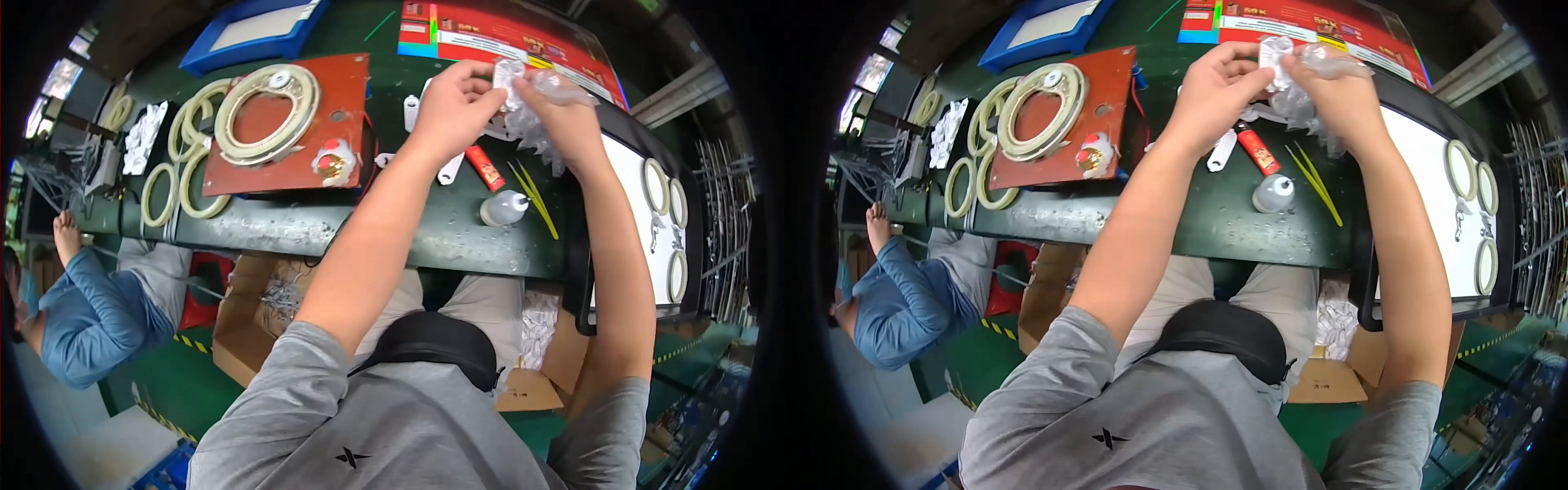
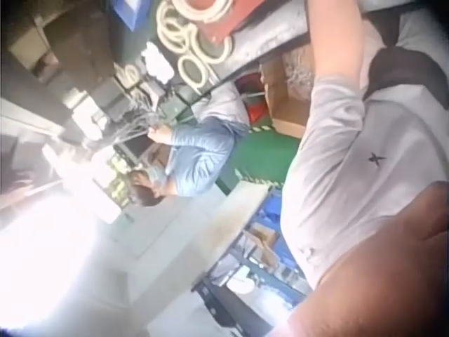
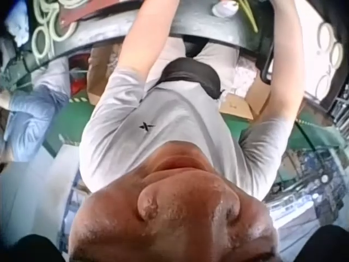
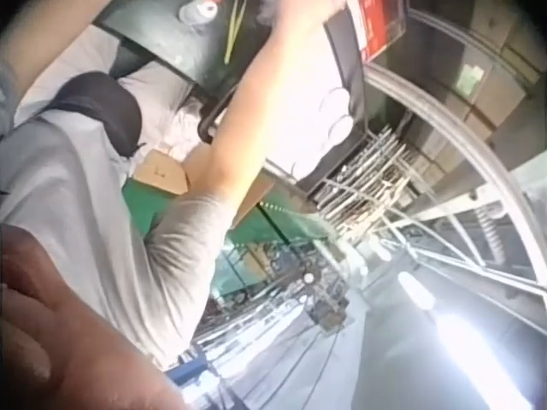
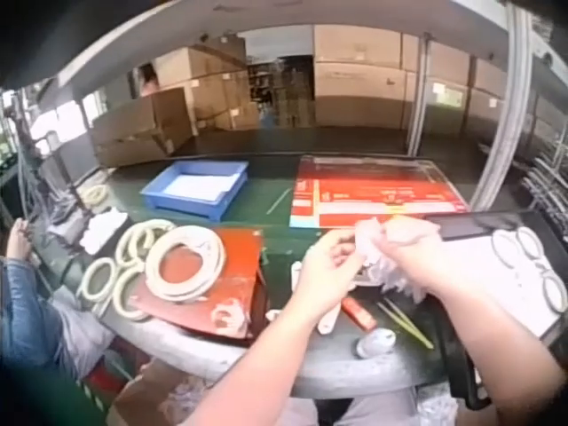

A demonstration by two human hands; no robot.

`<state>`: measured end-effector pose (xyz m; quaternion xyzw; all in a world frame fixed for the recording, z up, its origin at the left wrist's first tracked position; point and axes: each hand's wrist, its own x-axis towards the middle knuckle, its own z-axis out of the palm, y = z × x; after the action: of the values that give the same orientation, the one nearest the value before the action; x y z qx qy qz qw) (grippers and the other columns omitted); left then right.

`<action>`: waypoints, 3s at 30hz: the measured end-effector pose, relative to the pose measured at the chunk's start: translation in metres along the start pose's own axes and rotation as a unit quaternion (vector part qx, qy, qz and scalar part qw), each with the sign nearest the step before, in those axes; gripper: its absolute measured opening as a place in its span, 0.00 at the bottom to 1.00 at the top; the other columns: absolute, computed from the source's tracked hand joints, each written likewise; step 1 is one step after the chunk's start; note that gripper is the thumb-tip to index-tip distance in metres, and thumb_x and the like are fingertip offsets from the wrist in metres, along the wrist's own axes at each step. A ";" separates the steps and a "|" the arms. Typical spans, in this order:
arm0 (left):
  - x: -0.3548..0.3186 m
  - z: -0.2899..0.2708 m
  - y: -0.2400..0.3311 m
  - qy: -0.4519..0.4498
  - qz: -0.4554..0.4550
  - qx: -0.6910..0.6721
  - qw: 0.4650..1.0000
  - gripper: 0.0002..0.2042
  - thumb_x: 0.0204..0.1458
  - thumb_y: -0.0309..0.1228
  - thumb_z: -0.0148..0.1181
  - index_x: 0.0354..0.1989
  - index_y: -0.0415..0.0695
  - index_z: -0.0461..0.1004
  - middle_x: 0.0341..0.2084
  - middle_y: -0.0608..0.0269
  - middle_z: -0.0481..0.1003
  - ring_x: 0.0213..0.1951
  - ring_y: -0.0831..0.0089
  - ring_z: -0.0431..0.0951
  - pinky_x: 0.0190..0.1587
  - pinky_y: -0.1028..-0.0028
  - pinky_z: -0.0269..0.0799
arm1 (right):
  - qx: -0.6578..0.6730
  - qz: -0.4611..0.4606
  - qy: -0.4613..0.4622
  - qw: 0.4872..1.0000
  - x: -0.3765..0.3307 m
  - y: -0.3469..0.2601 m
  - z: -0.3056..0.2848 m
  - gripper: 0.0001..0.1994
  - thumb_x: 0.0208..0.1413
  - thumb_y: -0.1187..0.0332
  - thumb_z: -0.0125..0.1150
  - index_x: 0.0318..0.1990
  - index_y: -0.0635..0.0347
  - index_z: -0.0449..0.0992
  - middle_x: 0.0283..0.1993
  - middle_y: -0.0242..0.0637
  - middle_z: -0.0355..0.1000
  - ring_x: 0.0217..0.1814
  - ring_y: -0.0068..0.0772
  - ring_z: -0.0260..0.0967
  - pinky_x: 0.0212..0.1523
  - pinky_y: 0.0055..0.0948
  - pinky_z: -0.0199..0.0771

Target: Assemble small mechanical or electronic components by applying adhesive and joining parts at a factory workstation.

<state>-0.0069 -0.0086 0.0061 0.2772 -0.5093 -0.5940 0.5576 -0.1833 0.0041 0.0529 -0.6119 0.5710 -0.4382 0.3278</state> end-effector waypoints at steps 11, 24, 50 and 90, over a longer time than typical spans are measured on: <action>0.002 -0.003 0.001 0.066 -0.040 0.040 0.996 0.11 0.56 0.28 0.64 0.43 0.37 0.70 0.31 0.62 0.76 0.33 0.77 0.78 0.38 0.77 0.74 | -0.096 -0.022 -0.071 0.993 -0.001 0.002 -0.006 0.13 0.56 0.65 0.67 0.47 0.61 0.79 0.39 0.30 0.76 0.41 0.19 0.70 0.43 0.24 0.71; 0.000 0.001 0.010 0.047 -0.077 0.036 0.995 0.13 0.57 0.38 0.66 0.31 0.40 0.75 0.19 0.71 0.71 0.20 0.85 0.67 0.24 0.80 0.63 | 0.005 0.021 0.006 1.000 0.002 0.003 -0.005 0.15 0.56 0.61 0.68 0.43 0.65 0.81 0.37 0.33 0.78 0.37 0.21 0.73 0.38 0.25 0.71; 0.005 -0.011 -0.006 0.115 0.140 0.224 0.957 0.13 0.48 0.27 0.57 0.42 0.37 0.77 0.39 0.51 0.77 0.43 0.60 0.77 0.48 0.67 0.72 | -0.055 -0.068 0.047 0.995 -0.007 -0.018 0.000 0.15 0.56 0.60 0.68 0.41 0.64 0.81 0.36 0.33 0.78 0.40 0.21 0.72 0.43 0.23 0.70; -0.004 -0.014 -0.013 0.079 0.218 0.464 0.855 0.10 0.44 0.25 0.64 0.37 0.40 0.79 0.38 0.51 0.77 0.48 0.52 0.72 0.55 0.59 0.68 | -0.534 -0.139 -0.104 0.828 0.059 -0.014 -0.027 0.12 0.50 0.73 0.63 0.43 0.62 0.75 0.37 0.48 0.79 0.40 0.52 0.77 0.41 0.41 0.76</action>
<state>0.0013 -0.0107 -0.0112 0.4317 -0.7272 -0.1277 0.5183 -0.2042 -0.0492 0.0859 -0.8062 0.5876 -0.0400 -0.0571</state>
